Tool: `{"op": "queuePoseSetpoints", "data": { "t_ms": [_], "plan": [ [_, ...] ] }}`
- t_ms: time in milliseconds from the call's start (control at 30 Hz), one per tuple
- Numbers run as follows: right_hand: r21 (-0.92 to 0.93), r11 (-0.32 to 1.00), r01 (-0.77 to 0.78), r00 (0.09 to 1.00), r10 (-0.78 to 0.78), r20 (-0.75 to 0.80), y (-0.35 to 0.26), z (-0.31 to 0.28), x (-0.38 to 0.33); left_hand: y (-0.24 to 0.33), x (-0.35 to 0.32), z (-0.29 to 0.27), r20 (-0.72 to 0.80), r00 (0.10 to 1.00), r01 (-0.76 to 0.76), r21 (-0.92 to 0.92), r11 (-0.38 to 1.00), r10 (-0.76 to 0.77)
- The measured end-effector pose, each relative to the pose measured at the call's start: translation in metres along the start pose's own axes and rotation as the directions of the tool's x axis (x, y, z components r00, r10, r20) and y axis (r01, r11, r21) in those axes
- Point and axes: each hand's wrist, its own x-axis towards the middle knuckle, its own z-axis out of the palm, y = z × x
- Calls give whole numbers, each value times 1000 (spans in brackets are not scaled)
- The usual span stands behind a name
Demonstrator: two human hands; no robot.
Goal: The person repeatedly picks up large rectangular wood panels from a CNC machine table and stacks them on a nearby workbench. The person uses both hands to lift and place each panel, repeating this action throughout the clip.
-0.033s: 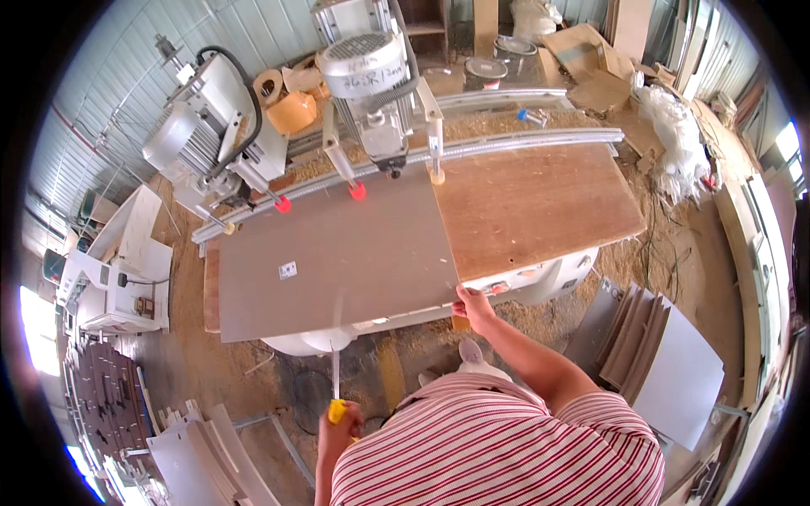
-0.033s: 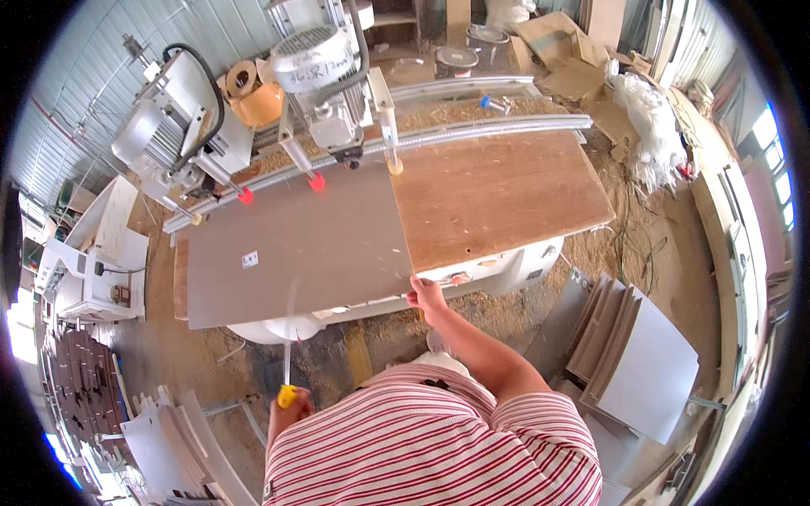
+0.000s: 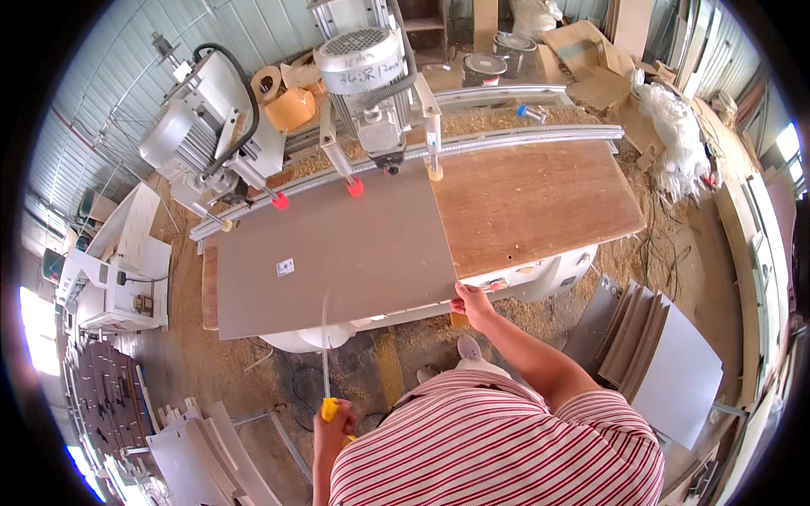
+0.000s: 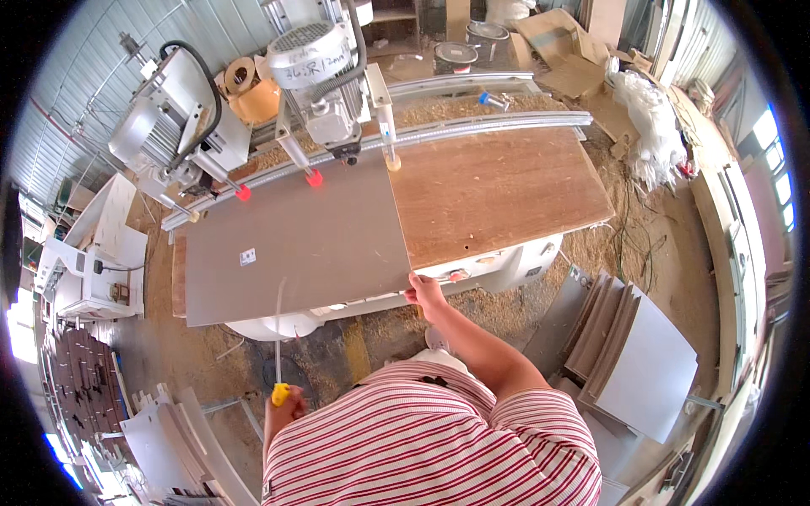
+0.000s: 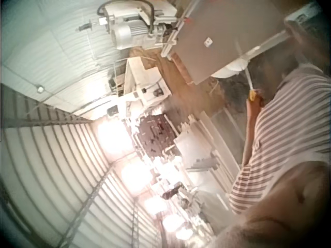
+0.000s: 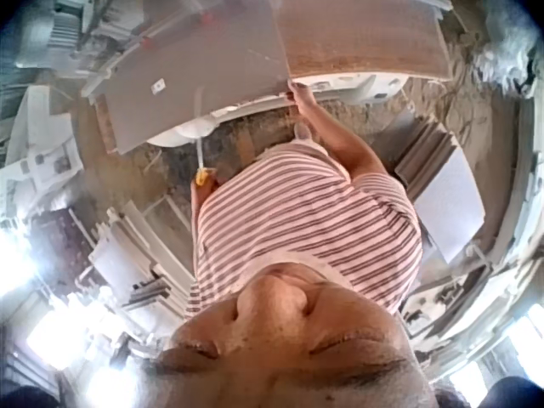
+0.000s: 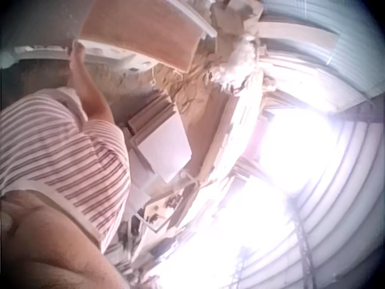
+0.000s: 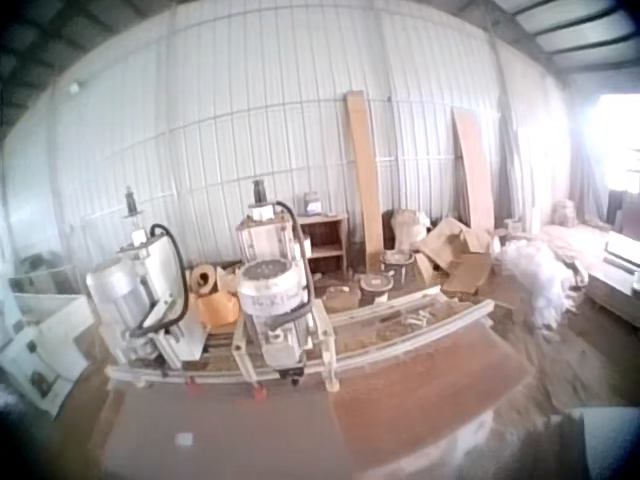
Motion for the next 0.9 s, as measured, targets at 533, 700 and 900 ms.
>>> {"op": "queuePoseSetpoints", "data": {
  "t_ms": [533,700,900],
  "plan": [
    [-34,996,-87,980,91,175,-31,-8,-6,0,-26,15,156,979,148,-92,985,-133],
    [-64,990,-129,958,141,251,-32,-7,3,-1,-17,19,212,972,123,-100,987,-99],
    [-22,978,-209,941,207,268,-45,10,5,-20,31,14,-329,944,-106,-371,922,-24]
  ]
}}
